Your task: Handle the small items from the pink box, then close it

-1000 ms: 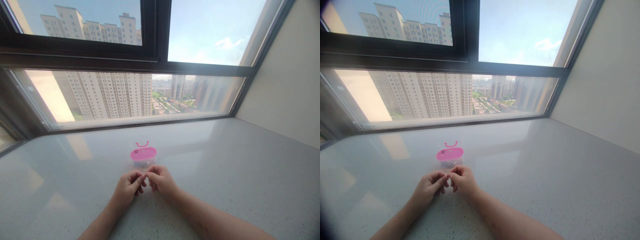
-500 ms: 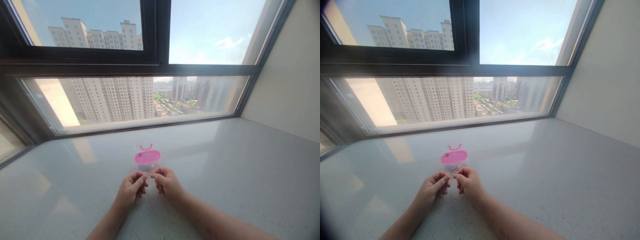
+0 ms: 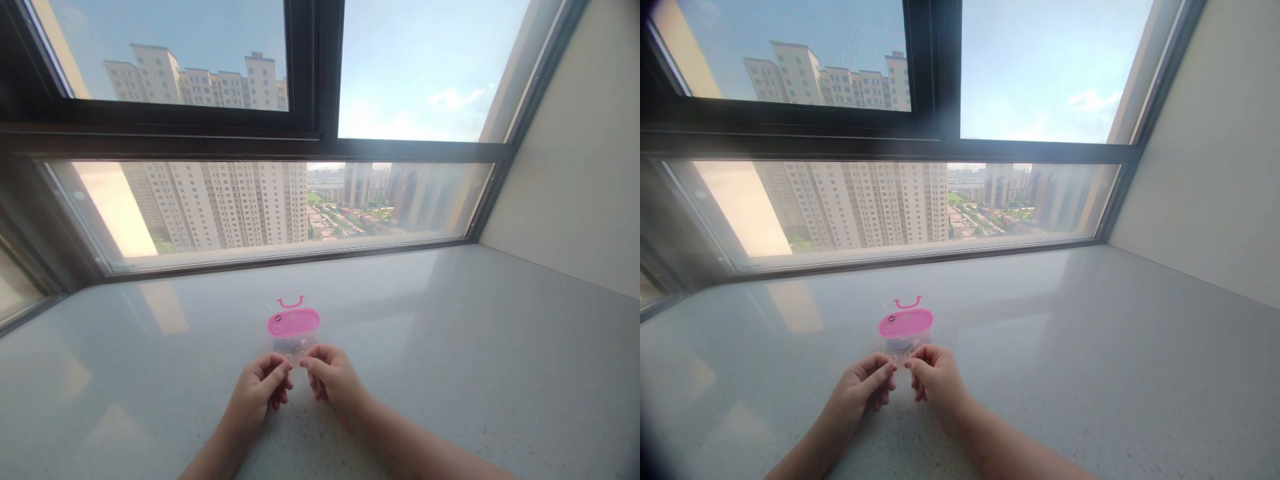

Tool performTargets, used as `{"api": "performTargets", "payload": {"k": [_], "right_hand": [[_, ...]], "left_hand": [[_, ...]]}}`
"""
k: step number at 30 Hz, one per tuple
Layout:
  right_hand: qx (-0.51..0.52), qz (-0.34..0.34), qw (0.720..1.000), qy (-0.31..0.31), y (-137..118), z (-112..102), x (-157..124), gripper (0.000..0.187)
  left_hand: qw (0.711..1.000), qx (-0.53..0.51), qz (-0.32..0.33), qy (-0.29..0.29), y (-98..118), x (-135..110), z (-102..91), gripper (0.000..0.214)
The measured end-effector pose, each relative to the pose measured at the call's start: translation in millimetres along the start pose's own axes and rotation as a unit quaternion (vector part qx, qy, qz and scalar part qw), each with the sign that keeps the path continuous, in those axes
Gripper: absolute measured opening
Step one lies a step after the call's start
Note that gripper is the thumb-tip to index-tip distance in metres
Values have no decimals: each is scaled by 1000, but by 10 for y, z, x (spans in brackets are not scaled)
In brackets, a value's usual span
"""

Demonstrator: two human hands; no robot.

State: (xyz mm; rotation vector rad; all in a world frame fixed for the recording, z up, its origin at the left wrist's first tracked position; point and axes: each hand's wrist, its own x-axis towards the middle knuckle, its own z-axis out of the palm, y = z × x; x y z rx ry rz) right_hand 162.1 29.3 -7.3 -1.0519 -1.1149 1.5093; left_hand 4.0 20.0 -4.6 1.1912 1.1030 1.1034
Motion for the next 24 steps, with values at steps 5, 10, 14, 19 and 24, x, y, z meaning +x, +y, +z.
{"api": "performTargets", "payload": {"k": [5,10,14,19,24], "right_hand": [[6,1,1000,3,14,-7,8,18],[4,-4,1000,2,-5,7,-19,20],[12,2,1000,3,7,1,-20,19],[1,-10,1000,-11,57,-18,0,20],[-7,-24,1000,-12,96,-19,17,20]], "left_hand": [[1000,4,3,0,4,0,4,32],[1000,11,-1,-3,16,-9,13,32],[1000,3,-5,1,18,-17,18,31],[1000,-7,-4,5,3,-11,21,28],[1000,-15,-1,15,-13,-1,24,27]]}}
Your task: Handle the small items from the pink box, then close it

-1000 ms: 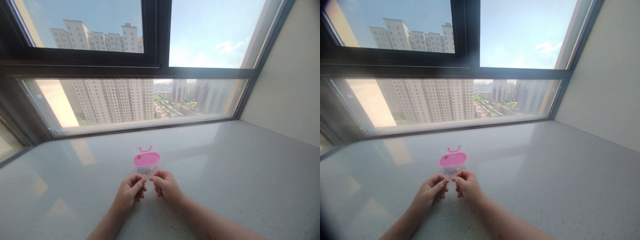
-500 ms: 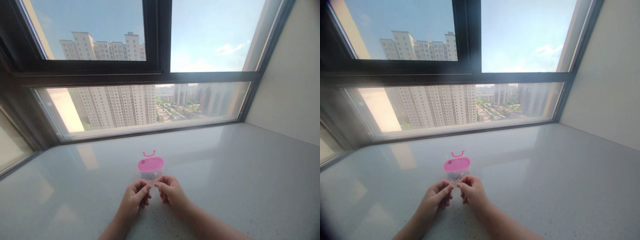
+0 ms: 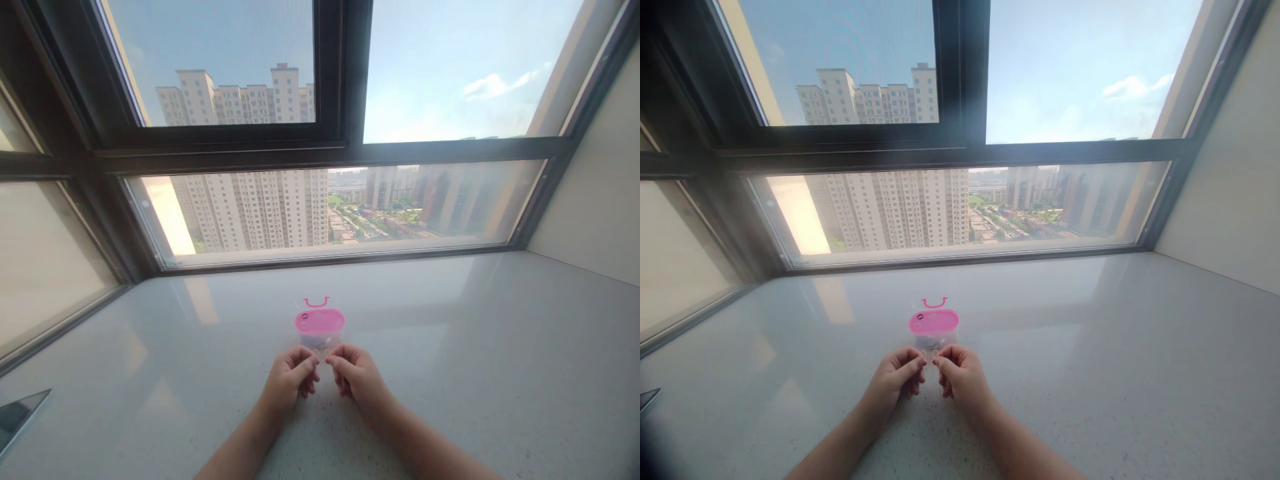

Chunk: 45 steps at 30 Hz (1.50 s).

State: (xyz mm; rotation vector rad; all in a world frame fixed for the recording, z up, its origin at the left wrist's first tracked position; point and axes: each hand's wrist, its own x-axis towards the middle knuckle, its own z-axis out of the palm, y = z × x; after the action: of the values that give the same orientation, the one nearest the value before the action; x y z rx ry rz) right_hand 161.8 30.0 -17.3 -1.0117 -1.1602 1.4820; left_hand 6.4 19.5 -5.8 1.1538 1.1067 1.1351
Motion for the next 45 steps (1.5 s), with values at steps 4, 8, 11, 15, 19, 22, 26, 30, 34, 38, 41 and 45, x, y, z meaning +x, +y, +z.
{"api": "performTargets", "payload": {"k": [4,8,11,15,19,22,26,30,34,38,41,45], "right_hand": [[4,-5,1000,9,8,-6,3,21],[16,-9,1000,23,13,-25,7,22],[25,-9,999,34,21,-27,12,22],[44,-5,998,51,20,-12,9,22],[76,-7,995,69,3,-5,4,22],[105,-11,991,80,-10,-18,10,23],[146,-11,986,83,-20,-55,28,26],[201,-11,976,87,-41,-113,51,30],[251,0,964,90,-90,-213,62,36],[275,13,956,102,-121,-278,64,40],[286,6,949,136,-90,-178,83,43],[260,-1,948,185,-8,98,94,37]], "left_hand": [[1000,-4,3,5,-8,7,-7,25],[1000,-10,7,7,-19,17,-21,24],[1000,-19,9,12,-32,33,-42,25],[999,-27,18,27,-64,69,-107,27],[998,-26,15,48,-98,96,-194,20],[997,-36,2,68,-98,101,-243,21],[991,-73,-6,115,-68,115,-287,31],[976,-113,-3,186,-61,131,-305,32],[956,-138,11,259,-90,113,-228,27],[941,-143,44,304,-87,147,-81,20],[927,-122,77,346,-49,218,9,20],[921,-66,123,363,32,223,93,20]]}}
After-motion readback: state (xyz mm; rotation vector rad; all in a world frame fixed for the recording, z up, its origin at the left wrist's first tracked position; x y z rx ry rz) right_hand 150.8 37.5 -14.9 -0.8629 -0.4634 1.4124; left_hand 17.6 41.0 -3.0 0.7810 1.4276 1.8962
